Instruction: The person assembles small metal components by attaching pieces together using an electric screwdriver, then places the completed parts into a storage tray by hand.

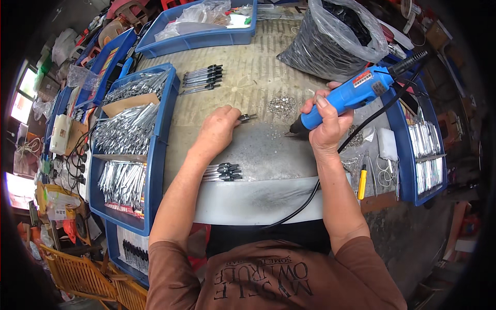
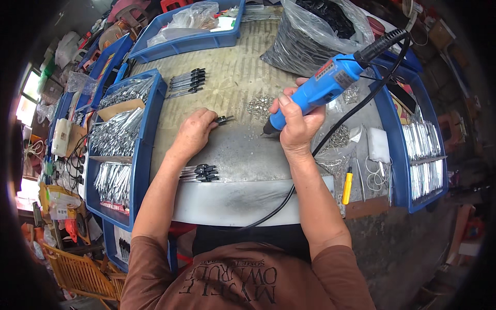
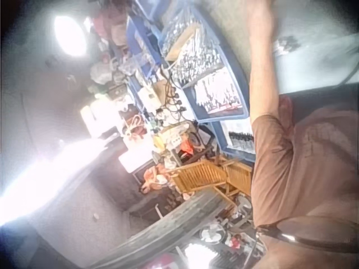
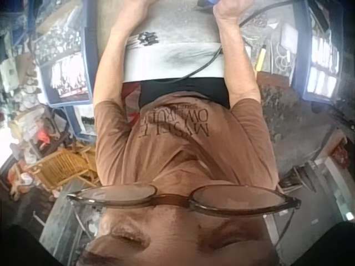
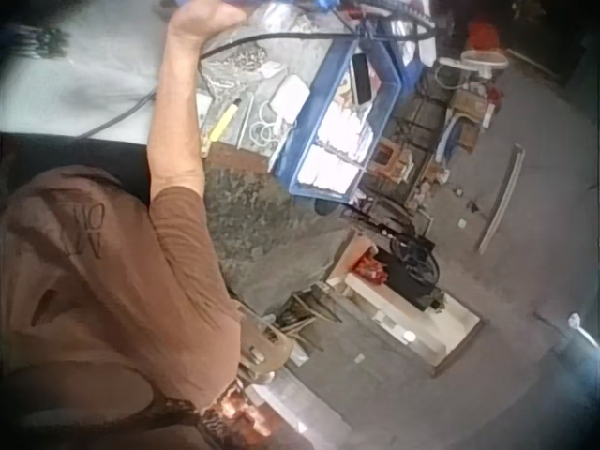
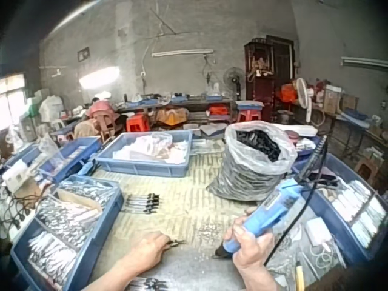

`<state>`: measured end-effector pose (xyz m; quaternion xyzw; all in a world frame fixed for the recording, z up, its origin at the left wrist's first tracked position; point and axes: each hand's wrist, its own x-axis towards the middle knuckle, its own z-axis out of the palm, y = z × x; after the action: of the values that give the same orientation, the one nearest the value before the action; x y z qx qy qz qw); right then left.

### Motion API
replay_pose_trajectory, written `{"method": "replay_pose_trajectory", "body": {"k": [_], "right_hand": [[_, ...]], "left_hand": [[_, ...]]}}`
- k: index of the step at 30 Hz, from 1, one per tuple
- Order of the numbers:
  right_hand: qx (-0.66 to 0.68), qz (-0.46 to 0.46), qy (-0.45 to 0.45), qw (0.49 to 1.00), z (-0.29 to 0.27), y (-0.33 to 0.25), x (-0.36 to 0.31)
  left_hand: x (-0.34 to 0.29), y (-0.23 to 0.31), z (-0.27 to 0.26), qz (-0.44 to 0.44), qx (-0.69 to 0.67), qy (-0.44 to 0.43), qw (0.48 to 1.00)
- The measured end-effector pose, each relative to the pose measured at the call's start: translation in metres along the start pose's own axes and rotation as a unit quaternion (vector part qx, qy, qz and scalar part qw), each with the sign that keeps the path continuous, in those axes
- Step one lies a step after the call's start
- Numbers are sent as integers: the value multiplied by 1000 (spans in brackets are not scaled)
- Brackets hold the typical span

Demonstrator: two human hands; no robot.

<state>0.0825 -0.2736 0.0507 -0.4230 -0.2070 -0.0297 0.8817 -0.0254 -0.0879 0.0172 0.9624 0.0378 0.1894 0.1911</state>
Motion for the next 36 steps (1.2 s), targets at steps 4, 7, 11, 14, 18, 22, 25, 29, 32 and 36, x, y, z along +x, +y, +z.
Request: {"method": "replay_pose_trajectory", "body": {"k": [4,7,11,14,18,22,25,29,32,36], "right_hand": [[-2,5,4,1000,1,-2,0],[-4,11,6,1000,2,-2,0],[-19,9,5,1000,2,0,0],[-26,5,5,1000,1,-2,1],[-20,3,7,1000,2,-2,1],[-26,2,3,1000,2,-1,1],[-25,6,4,1000,1,0,1],[-27,6,4,1000,1,-1,1],[-14,3,-2,1000,1,0,0],[-21,5,2,1000,2,-1,0]], "left_hand": [[3,16,2,0,46,-20,999],[5,15,8,13,60,-10,998],[4,15,9,22,85,-34,996],[1,15,-3,43,50,-85,994],[-10,7,-13,30,-31,-109,993],[-17,11,-12,-21,-25,-54,998],[-20,15,-7,-39,8,-52,998],[-20,20,-1,-47,6,-20,999],[-19,24,5,-55,23,-23,998],[-16,29,11,-60,37,-31,997]]}}
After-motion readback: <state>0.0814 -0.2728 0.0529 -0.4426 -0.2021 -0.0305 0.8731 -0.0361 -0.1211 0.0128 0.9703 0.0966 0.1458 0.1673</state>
